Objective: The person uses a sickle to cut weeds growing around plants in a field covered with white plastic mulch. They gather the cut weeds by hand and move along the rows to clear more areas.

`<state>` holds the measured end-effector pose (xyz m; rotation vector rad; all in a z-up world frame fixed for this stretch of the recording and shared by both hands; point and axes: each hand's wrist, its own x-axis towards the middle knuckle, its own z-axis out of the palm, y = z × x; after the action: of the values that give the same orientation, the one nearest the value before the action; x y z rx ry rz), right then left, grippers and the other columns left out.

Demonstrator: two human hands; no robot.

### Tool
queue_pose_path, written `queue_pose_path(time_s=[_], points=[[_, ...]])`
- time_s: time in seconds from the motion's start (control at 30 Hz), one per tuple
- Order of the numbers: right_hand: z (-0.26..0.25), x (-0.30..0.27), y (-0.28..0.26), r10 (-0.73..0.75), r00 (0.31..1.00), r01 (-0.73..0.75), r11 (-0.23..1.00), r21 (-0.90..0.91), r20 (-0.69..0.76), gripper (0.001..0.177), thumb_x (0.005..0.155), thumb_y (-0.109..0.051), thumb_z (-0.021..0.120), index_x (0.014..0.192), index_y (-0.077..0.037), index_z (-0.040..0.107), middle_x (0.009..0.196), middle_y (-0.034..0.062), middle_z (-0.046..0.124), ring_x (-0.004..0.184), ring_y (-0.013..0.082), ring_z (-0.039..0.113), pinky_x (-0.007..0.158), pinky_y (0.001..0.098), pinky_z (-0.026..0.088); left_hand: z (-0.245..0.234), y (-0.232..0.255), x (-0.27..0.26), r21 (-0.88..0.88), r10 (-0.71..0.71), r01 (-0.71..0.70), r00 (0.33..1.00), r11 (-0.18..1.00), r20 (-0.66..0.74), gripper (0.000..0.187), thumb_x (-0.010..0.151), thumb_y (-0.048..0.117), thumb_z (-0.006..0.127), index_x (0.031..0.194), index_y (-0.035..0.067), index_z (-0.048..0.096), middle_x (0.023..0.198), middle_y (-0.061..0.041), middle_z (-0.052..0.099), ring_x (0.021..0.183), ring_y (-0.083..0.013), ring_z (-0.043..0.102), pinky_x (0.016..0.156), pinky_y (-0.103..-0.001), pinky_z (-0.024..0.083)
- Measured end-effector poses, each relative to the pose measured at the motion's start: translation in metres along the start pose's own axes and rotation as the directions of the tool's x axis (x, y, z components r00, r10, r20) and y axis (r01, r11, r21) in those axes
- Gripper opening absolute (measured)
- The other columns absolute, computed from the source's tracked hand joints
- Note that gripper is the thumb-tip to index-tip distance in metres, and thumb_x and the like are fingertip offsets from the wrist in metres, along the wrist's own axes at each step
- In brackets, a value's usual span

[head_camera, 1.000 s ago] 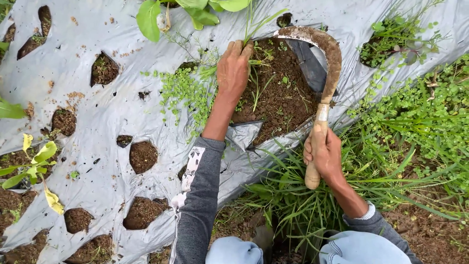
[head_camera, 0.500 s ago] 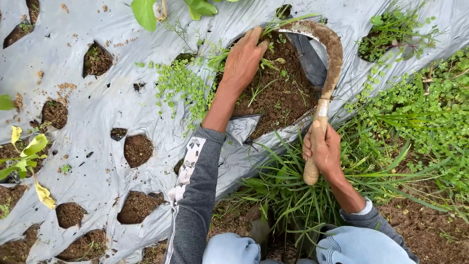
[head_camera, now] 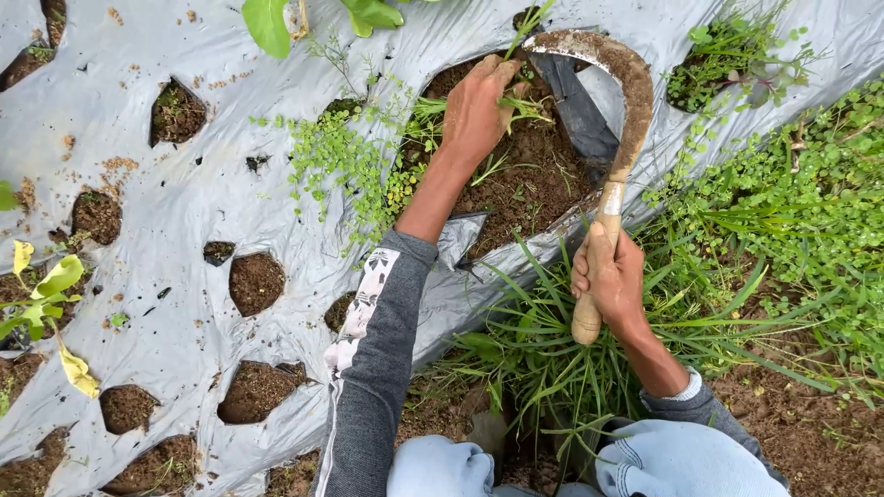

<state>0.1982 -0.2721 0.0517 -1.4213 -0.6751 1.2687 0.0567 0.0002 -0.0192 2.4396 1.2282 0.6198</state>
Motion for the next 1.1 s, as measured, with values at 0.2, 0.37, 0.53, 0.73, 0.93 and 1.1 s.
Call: queue_pose_path(time_s=[0.2, 0.37, 0.53, 0.73, 0.93, 1.1], points=[[-0.001, -0.001, -0.004, 0.030, 1.000, -0.030, 1.000, -0.008, -0.008, 0.024, 0.110, -0.023, 0.045, 0.092, -0.008, 0.046, 0.066, 0.0035, 0.049, 0.044, 0.0101, 0.043, 0.036, 0.0270, 0.046, 0.008, -0.009, -0.001, 0.275, 0.152, -0.170, 0.985, 0.946, 0.085, 0.049, 0.083, -0.015, 0.061, 0.125, 0.008, 0.069, 0.130, -0.029, 0.061, 0.118, -0.0431, 0.066, 0.095, -0.047, 0.060], [-0.004, 0.001, 0.004, 0.039, 0.999, -0.039, 0.999, -0.004, -0.010, 0.022, 0.111, -0.022, 0.046, 0.095, -0.007, 0.046, 0.067, 0.0043, 0.050, 0.044, 0.0107, 0.044, 0.036, 0.0267, 0.047, -0.008, -0.019, -0.002, 0.402, 0.028, -0.021, 1.000, 0.915, -0.011, 0.040, 0.087, -0.016, 0.062, 0.121, 0.004, 0.069, 0.130, -0.031, 0.061, 0.119, -0.0421, 0.066, 0.101, -0.047, 0.057], [-0.004, 0.002, 0.006, 0.030, 1.000, -0.030, 1.000, 0.005, 0.000, 0.020, 0.110, -0.021, 0.046, 0.095, -0.007, 0.046, 0.067, 0.0044, 0.050, 0.044, 0.0107, 0.044, 0.035, 0.0263, 0.046, 0.000, -0.018, 0.010, 0.479, 0.040, -0.081, 0.995, 0.874, 0.095, 0.027, 0.104, -0.001, 0.052, 0.122, 0.005, 0.070, 0.136, -0.032, 0.056, 0.130, -0.0398, 0.058, 0.114, -0.043, 0.043], [-0.003, -0.003, -0.004, 0.019, 1.000, -0.019, 1.000, -0.004, -0.001, 0.022, 0.110, -0.022, 0.046, 0.095, -0.007, 0.046, 0.068, 0.0042, 0.050, 0.044, 0.0105, 0.044, 0.035, 0.0262, 0.046, -0.016, 0.013, 0.002, 0.203, -0.139, 0.102, 0.975, 0.974, 0.175, 0.050, 0.104, 0.019, 0.028, 0.140, -0.011, 0.045, 0.145, -0.032, 0.048, 0.137, -0.0431, 0.051, 0.116, -0.045, 0.044], [-0.011, -0.002, 0.005, -0.020, 0.996, 0.029, 0.993, 0.118, -0.082, 0.027, 0.113, -0.018, 0.045, 0.092, -0.003, 0.048, 0.057, 0.0080, 0.043, 0.037, 0.0130, 0.044, 0.033, 0.0307, 0.045, 0.016, 0.038, -0.083, 0.018, -0.037, 0.033, 0.954, 0.999, 0.296, 0.031, 0.096, 0.003, 0.059, 0.126, 0.001, 0.065, 0.143, -0.028, 0.053, 0.136, -0.0428, 0.050, 0.113, -0.056, 0.045], [-0.012, -0.003, 0.004, -0.022, 0.997, 0.029, 0.994, 0.104, -0.068, 0.027, 0.114, -0.020, 0.046, 0.093, -0.003, 0.048, 0.058, 0.0070, 0.042, 0.039, 0.0127, 0.044, 0.034, 0.0315, 0.046, -0.062, 0.110, -0.083, 0.055, 0.046, -0.067, 0.949, 0.996, 0.312, 0.063, 0.079, 0.029, 0.068, 0.138, 0.009, 0.060, 0.158, -0.019, 0.034, 0.138, -0.0365, 0.040, 0.108, -0.047, 0.043]])
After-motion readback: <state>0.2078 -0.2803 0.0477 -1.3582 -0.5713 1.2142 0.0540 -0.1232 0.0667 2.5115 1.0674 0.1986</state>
